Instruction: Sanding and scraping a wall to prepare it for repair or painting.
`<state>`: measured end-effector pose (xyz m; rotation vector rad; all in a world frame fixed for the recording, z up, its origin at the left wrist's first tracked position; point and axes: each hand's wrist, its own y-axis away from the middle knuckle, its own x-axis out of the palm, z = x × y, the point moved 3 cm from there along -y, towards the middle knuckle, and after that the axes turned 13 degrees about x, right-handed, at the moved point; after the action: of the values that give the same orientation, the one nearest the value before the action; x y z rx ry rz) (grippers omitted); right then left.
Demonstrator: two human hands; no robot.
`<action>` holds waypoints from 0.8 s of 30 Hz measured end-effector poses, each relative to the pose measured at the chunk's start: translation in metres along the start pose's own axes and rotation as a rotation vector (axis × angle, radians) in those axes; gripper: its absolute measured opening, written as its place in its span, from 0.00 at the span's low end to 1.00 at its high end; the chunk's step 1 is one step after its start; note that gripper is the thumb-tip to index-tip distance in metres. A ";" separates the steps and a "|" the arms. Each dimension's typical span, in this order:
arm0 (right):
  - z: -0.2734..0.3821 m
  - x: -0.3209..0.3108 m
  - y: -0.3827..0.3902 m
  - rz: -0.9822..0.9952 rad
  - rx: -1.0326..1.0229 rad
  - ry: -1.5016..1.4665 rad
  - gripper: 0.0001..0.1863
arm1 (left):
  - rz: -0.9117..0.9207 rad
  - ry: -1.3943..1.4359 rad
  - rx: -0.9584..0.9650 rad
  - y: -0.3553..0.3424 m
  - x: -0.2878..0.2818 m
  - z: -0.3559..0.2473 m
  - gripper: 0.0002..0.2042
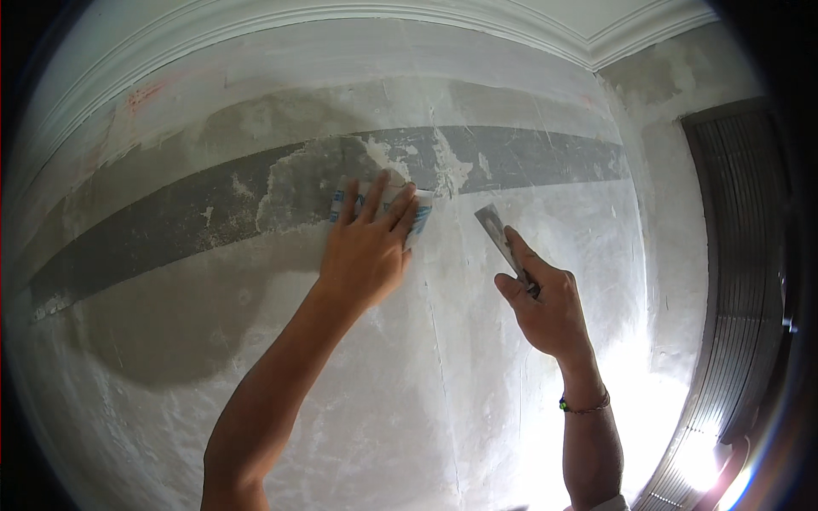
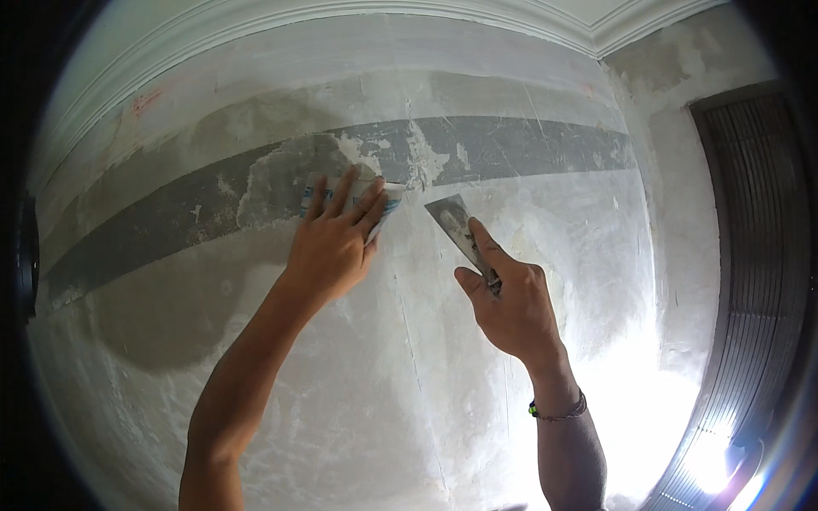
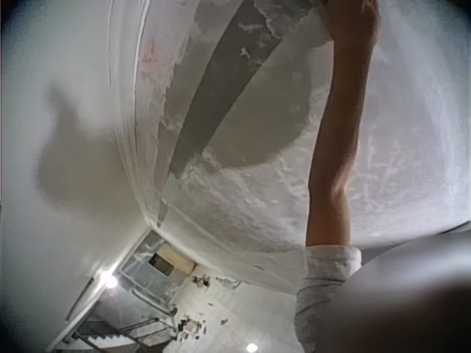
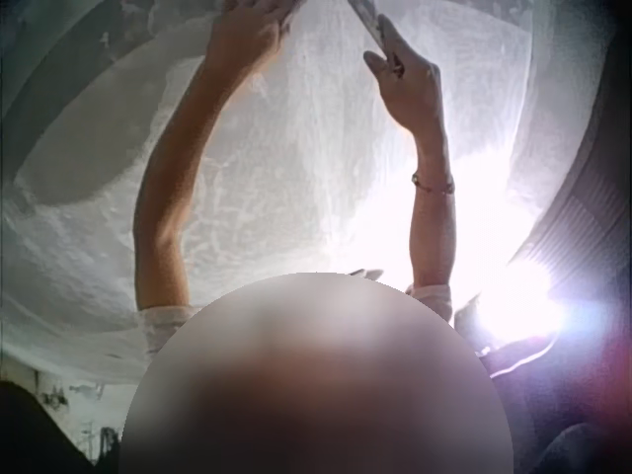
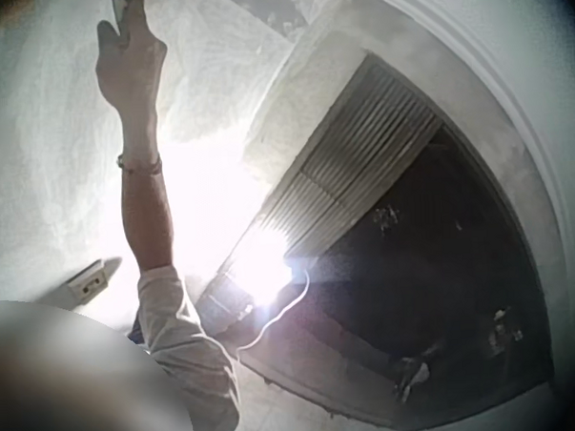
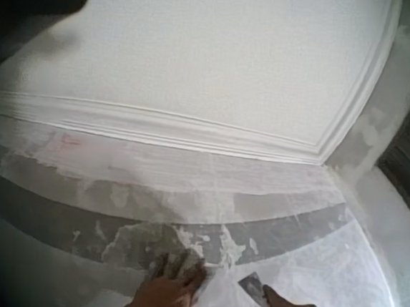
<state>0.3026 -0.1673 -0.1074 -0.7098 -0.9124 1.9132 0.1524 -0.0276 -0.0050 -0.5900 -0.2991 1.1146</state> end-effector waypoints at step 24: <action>0.006 0.013 0.003 0.023 -0.010 -0.006 0.28 | -0.046 -0.107 -0.047 0.006 -0.008 0.016 0.20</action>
<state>0.2913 -0.1588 -0.1080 -0.7240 -0.9216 1.9335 0.1363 -0.0282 0.0049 -0.5632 -0.4309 1.0988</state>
